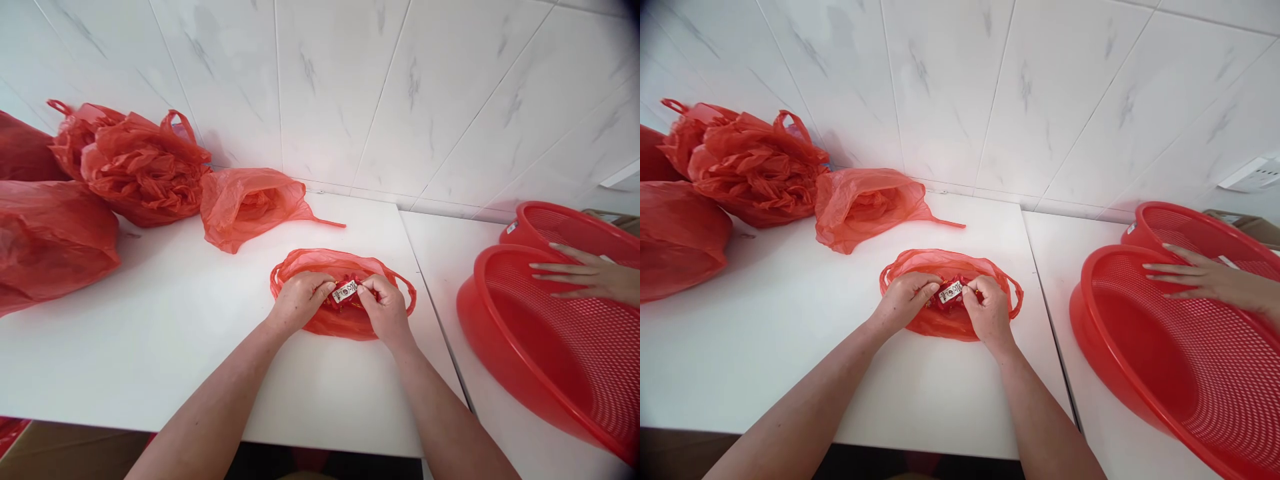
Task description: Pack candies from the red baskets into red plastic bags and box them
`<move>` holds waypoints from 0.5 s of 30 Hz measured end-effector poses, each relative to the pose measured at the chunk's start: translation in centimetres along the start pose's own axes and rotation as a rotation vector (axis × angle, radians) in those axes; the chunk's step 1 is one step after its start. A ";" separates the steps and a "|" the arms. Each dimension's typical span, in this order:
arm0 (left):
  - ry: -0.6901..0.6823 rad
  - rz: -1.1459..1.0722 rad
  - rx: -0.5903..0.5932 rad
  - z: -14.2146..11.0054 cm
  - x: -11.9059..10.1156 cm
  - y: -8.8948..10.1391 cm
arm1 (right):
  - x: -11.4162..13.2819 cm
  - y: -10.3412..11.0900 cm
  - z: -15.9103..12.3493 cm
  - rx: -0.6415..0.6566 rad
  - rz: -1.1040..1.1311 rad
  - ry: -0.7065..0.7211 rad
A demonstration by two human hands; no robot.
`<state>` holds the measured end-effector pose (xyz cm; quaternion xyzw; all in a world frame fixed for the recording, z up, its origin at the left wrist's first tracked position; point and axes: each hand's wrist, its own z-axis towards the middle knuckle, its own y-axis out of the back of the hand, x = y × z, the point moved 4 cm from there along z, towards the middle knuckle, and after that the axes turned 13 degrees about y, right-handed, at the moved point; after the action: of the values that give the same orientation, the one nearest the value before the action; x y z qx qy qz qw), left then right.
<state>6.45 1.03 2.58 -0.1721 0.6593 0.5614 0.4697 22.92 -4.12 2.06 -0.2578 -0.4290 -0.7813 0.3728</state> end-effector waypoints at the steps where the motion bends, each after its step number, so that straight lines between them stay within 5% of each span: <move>1: -0.001 -0.001 0.016 0.0 -0.1 -0.1 | -0.1 0.1 0.0 -0.007 0.007 -0.014; 15: 0.149 -0.349 0.051 -0.2 0.9 -1.7 | 0.0 -0.7 -0.2 0.035 0.145 -0.082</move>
<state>7.20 0.57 0.84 -0.3131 0.6664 0.4403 0.5138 22.37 -4.04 1.62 -0.3135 -0.4376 -0.7334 0.4151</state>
